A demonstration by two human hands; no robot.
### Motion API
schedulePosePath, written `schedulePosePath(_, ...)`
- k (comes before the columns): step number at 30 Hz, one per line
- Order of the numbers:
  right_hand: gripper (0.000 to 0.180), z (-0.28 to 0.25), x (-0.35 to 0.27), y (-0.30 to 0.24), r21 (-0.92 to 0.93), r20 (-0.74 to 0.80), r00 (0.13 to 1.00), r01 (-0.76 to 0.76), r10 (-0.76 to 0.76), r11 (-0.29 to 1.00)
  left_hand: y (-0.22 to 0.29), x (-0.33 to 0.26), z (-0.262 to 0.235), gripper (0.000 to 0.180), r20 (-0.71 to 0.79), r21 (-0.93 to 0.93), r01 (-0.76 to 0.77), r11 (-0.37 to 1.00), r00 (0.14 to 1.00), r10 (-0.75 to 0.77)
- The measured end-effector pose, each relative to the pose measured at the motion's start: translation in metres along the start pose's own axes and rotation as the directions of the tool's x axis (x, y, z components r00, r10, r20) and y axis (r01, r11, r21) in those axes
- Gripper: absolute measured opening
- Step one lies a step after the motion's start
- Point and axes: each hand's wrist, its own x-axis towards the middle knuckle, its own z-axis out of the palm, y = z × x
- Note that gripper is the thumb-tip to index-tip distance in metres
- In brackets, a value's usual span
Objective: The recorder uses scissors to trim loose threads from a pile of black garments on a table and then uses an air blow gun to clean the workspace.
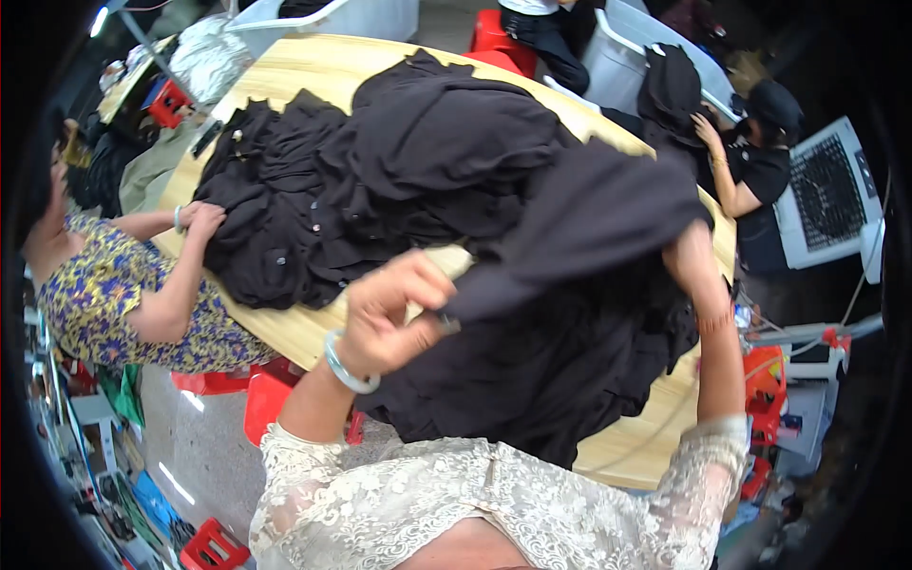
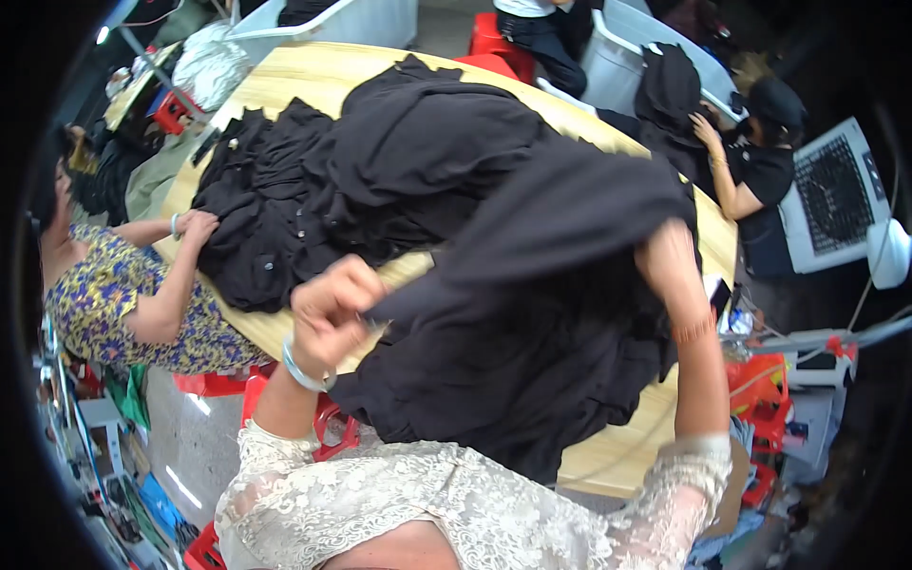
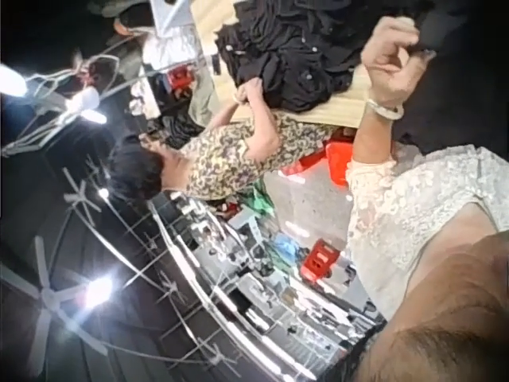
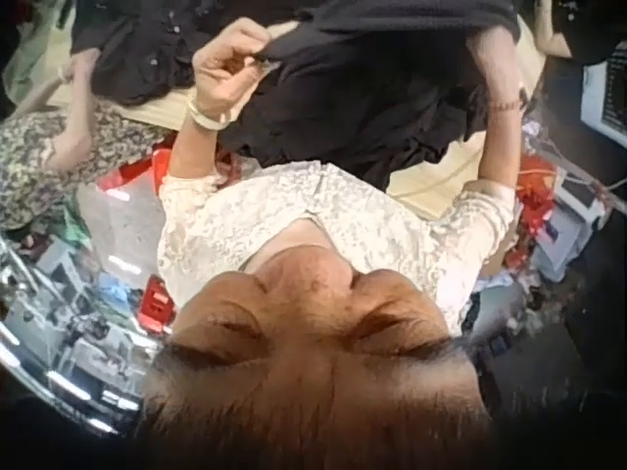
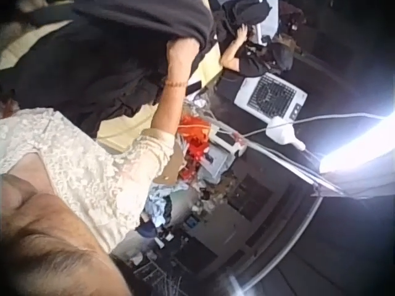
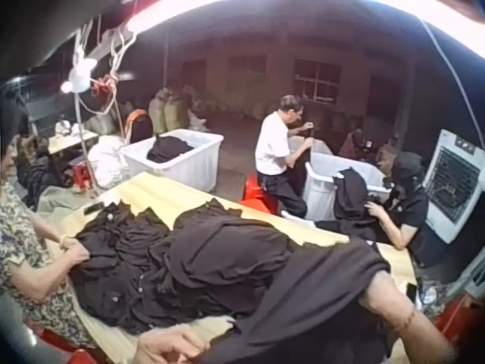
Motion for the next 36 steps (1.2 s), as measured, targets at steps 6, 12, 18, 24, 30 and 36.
schedulePosePath(6, 0.034, -0.029, 0.120, -0.035, -0.529, -0.377, 0.849, 0.129, -0.369, 0.839, -0.048, 0.055, -0.046, 0.012, -0.241, 0.405, 0.000, 0.914, 0.965, 0.107)
schedulePosePath(12, 0.015, 0.040, 0.081, -0.058, -0.052, -0.149, 0.935, 0.318, -0.323, 0.947, -0.098, -0.011, -0.142, 0.007, -0.508, 0.684, 0.465, 0.562, 0.857, -0.092)
schedulePosePath(18, 0.032, 0.079, -0.067, -0.002, 0.471, 0.303, 0.850, -0.527, 0.431, 0.708, -0.101, -0.122, 0.000, 0.010, -0.352, 0.335, 0.680, 0.652, 0.732, -0.583)
schedulePosePath(24, 0.032, 0.123, -0.215, 0.054, 0.504, 0.186, 0.794, -0.583, 0.579, 0.637, -0.105, -0.151, 0.169, 0.057, 0.131, 0.404, 0.690, 0.600, 0.605, -0.785)
schedulePosePath(30, 0.031, 0.137, -0.281, 0.049, 0.568, 0.213, 0.756, -0.611, 0.619, 0.550, -0.138, -0.139, 0.206, 0.019, 0.252, 0.618, 0.267, 0.739, 0.824, -0.508)
schedulePosePath(36, 0.030, 0.134, -0.299, 0.056, 0.599, 0.206, 0.756, -0.599, 0.621, 0.531, -0.110, -0.080, 0.151, 0.009, -0.197, -0.139, 0.664, 0.735, 0.709, -0.678)
